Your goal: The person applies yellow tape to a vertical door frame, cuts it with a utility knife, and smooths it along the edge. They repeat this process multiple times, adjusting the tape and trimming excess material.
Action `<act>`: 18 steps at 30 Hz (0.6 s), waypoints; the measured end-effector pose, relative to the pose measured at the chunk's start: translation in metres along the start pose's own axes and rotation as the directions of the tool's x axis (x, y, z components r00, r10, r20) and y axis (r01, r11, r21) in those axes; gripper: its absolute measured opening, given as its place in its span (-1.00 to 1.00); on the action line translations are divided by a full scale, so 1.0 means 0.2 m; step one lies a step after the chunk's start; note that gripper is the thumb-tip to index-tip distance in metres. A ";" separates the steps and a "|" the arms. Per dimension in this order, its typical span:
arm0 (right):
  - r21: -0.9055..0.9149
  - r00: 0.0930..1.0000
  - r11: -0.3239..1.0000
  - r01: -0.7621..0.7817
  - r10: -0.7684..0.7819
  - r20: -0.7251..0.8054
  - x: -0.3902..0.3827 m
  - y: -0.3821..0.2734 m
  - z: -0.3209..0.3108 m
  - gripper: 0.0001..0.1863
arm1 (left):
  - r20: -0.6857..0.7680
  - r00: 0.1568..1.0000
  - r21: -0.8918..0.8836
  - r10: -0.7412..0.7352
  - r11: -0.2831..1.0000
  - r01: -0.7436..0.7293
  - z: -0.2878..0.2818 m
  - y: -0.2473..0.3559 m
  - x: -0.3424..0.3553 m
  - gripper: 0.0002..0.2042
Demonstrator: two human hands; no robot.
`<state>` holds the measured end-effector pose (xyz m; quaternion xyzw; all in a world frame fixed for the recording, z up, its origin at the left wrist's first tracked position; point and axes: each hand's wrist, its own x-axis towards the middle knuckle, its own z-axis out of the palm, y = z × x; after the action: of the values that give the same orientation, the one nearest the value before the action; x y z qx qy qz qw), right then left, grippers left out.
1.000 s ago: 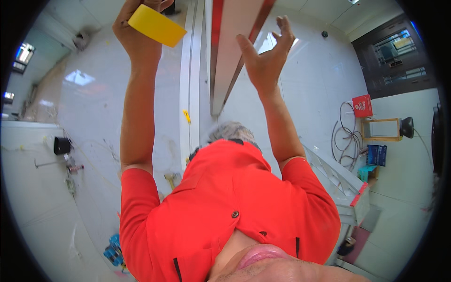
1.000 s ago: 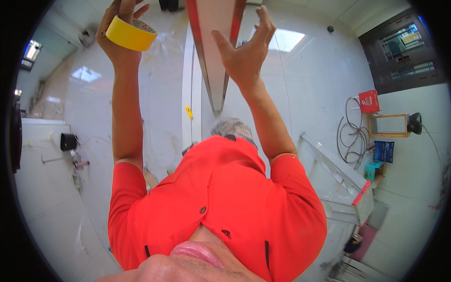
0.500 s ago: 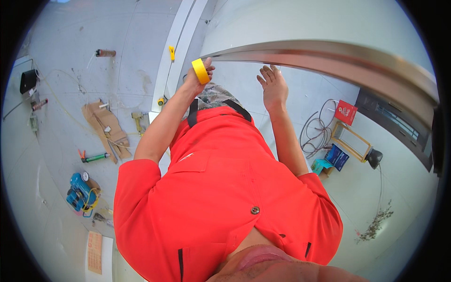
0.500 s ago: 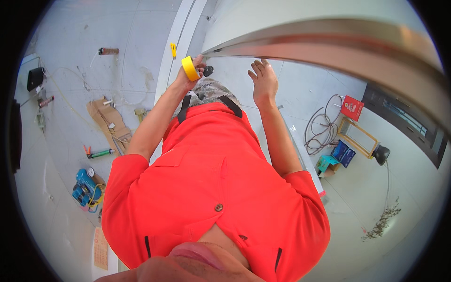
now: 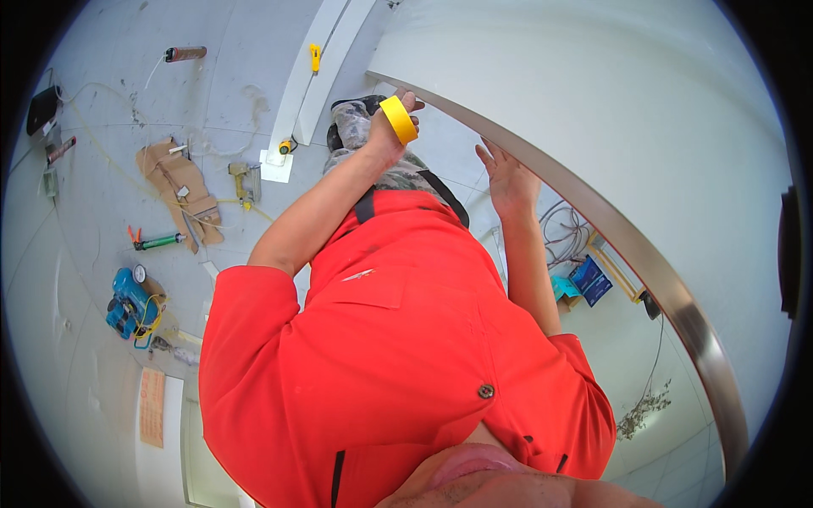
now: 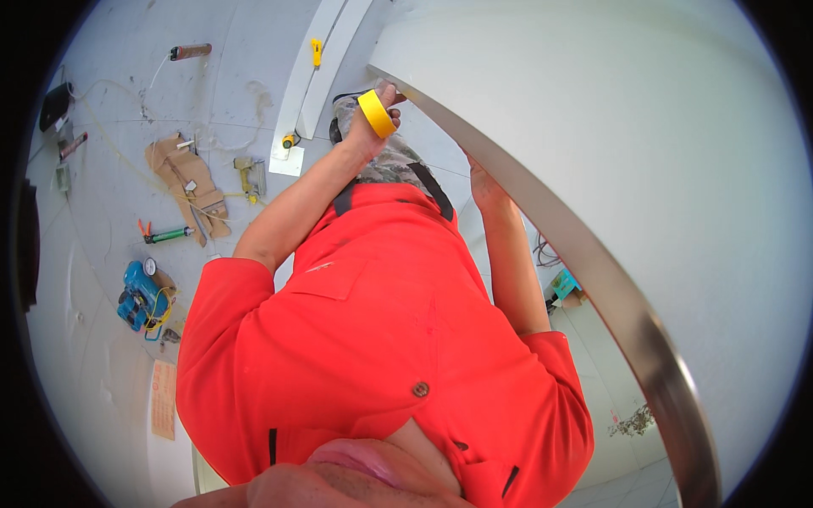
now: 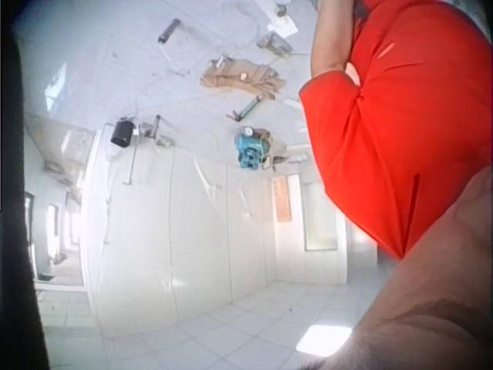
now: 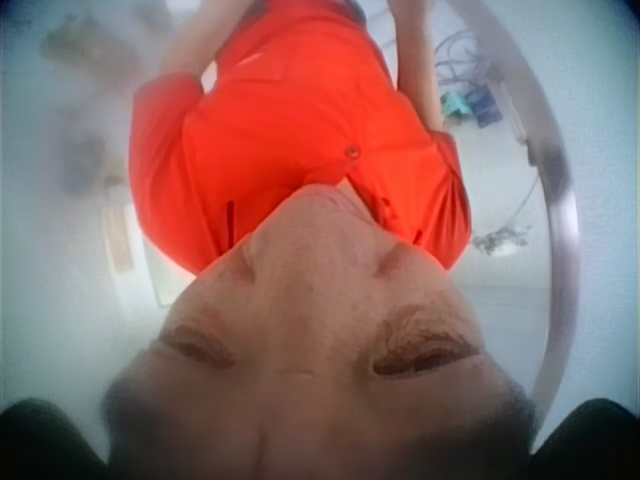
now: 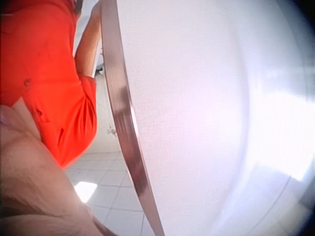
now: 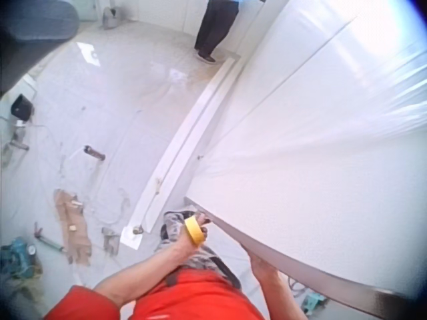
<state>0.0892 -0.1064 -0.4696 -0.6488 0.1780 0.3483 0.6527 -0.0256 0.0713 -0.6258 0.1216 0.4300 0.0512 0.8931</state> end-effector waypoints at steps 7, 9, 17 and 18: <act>0.180 0.998 0.983 0.034 -0.025 -0.052 0.15 0.19 -0.32 -0.46 | -0.040 0.999 0.042 0.000 0.999 0.001 0.00 0.00 0.01 -0.57; 0.209 0.998 0.977 0.027 -0.014 -0.064 0.15 0.21 -0.34 -0.46 | -0.032 0.999 0.053 0.025 0.998 -0.024 -0.02 0.00 0.03 -0.47; 0.128 0.999 0.991 0.037 -0.033 -0.030 0.12 0.18 -0.29 -0.43 | -0.167 0.975 0.219 0.148 0.969 -0.109 -0.14 -0.04 0.14 -0.57; 0.016 0.999 0.999 0.046 -0.046 0.004 0.06 0.11 -0.18 -0.43 | -0.166 0.976 0.239 0.142 0.966 -0.100 -0.14 -0.03 0.15 -0.60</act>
<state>0.0904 -0.1401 -0.4978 -0.6468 0.1644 0.3332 0.6660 -0.0294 0.0761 -0.6675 0.2450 0.5044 0.0668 0.8253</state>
